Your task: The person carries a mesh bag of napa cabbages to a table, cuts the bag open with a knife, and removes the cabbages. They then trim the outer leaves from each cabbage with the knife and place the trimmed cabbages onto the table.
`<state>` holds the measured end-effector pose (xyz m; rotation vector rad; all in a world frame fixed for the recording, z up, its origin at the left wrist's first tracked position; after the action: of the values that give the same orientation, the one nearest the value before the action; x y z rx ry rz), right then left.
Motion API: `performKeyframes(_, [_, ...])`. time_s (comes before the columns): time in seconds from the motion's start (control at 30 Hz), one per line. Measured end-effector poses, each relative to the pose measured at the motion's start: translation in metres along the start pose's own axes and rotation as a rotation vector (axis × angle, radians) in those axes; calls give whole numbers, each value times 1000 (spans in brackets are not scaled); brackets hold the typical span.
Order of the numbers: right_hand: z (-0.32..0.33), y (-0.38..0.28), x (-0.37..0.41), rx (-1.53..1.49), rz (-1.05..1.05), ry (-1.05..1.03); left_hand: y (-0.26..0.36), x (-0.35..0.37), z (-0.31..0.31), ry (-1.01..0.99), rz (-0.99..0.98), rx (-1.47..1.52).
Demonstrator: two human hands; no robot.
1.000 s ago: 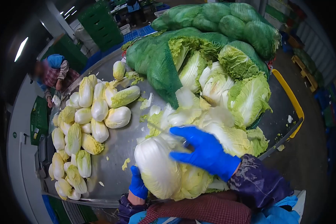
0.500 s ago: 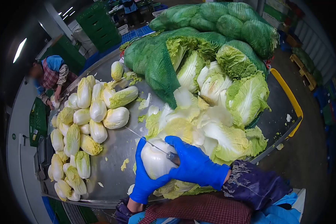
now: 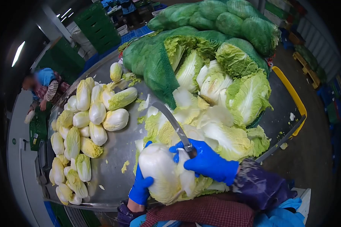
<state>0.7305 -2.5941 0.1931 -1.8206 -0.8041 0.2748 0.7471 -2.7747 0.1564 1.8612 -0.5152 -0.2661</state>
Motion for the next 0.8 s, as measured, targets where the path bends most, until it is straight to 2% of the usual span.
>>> performKeyframes(0.03, [-7,-18,6,44,-109,-75,-5,10,0,77,90,170])
performKeyframes(0.07, [-4,-27,12,36,-74,-72,-4,13,3,84,89,165])
performKeyframes(0.1, [5,-34,17,32,27,-109,-7,17,10,150,72,385])
performKeyframes(0.13, [16,-48,28,57,-29,-33,-11,22,17,217,46,602])
performKeyframes(0.17, [37,-52,33,79,17,84,-18,19,30,181,-64,732])
performKeyframes(0.2, [58,-49,37,40,69,111,-13,18,33,199,-81,722])
performKeyframes(0.27, [73,-49,39,371,114,231,9,3,24,37,-211,760])
performKeyframes(0.3, [64,-47,34,371,117,216,10,2,23,46,-222,754])
performKeyframes(0.37, [27,-62,29,972,239,310,12,-3,20,78,-253,780])
performKeyframes(0.4, [17,-52,18,883,328,215,15,-7,15,77,-254,777])
performKeyframes(0.47, [-9,-19,-4,102,39,61,26,-15,-6,-125,-283,800])
performKeyframes(0.5, [-20,-3,-13,2,-21,-6,22,-14,-5,-131,-279,801])
performKeyframes(0.53, [-30,-6,-8,113,-407,-45,16,-10,-1,-103,-310,885])
performKeyframes(0.6, [-30,-4,-16,119,-250,-44,14,-3,6,-82,-336,975])
performKeyframes(0.63, [-27,-1,-15,117,-254,-36,14,4,13,14,-196,754])
performKeyframes(0.67, [-22,-4,-13,98,-170,1,13,10,18,107,-60,529])
performKeyframes(0.7, [-18,-8,-12,81,-88,37,18,8,13,107,-56,537])
performKeyframes(0.77, [-20,-10,-12,67,-53,60,26,5,14,206,33,262])
performKeyframes(0.8, [-20,-12,-12,55,-12,77,18,5,16,208,34,267])
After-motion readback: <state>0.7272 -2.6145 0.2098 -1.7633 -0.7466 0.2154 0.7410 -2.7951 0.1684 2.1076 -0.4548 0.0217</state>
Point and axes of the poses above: each hand's wrist, its own x-axis away from the middle knuckle, its own z-axis out of the back of the hand, y = z × x, the point moved 7 cm from there along -x, towards the middle knuckle, and after that the axes turned 13 degrees about -y, right-handed, at the moved point
